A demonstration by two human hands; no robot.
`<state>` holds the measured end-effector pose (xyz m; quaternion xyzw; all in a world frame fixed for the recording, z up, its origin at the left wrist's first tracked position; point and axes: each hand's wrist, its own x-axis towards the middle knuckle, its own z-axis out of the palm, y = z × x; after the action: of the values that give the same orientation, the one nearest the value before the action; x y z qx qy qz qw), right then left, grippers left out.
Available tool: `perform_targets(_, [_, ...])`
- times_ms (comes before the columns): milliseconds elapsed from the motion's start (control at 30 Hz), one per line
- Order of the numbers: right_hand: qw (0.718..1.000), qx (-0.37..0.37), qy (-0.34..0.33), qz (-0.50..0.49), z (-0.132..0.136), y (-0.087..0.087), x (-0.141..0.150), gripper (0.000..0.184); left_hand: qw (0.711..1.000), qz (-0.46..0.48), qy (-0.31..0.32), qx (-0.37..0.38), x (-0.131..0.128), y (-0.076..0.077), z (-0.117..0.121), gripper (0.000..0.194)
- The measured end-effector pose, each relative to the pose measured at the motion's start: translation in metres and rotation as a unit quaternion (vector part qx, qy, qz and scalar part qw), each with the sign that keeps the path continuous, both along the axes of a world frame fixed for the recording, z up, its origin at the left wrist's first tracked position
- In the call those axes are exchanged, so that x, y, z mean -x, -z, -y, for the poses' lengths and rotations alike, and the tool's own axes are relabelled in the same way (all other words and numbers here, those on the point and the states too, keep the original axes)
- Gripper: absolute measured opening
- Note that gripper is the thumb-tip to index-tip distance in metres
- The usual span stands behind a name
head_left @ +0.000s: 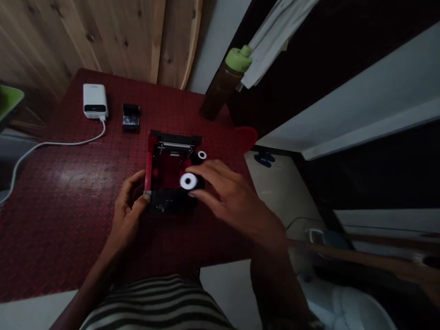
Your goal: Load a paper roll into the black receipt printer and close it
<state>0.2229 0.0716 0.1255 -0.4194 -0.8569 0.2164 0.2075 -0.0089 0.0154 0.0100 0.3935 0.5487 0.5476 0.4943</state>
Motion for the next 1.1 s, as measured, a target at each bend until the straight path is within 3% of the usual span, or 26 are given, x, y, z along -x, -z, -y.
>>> perform_targets(100, [0.992,-0.038,-0.014,0.124,-0.017,0.011,0.037,0.017,1.000,-0.002,0.007,-0.011,0.001,-0.001,0.000,0.061])
perform_targets(200, [0.973,-0.072,0.015,0.218,-0.021,0.026,0.059,0.018,1.000,0.000,0.017,-0.009,0.001,-0.001,0.000,0.061])
perform_targets(433, [0.955,-0.044,0.031,0.292,-0.019,0.027,0.081,0.024,1.000,0.013,0.012,-0.007,0.000,0.001,0.000,0.060])
perform_targets(667, [0.955,-0.014,0.011,0.295,-0.038,0.044,0.084,0.037,1.000,0.015,0.019,0.000,0.000,-0.003,0.001,0.059])
perform_targets(833, [0.968,-0.005,0.005,0.252,-0.039,0.058,0.077,0.029,1.000,0.019,0.017,0.004,0.000,-0.003,0.001,0.061])
perform_targets(967, [0.983,0.006,0.006,0.181,-0.032,0.049,0.062,0.032,1.000,0.023,0.015,0.010,0.000,-0.004,0.002,0.060])
perform_targets(1100, [0.991,0.027,-0.047,0.124,-0.025,0.029,0.042,0.029,1.000,0.005,0.015,0.009,0.000,-0.004,0.002,0.058])
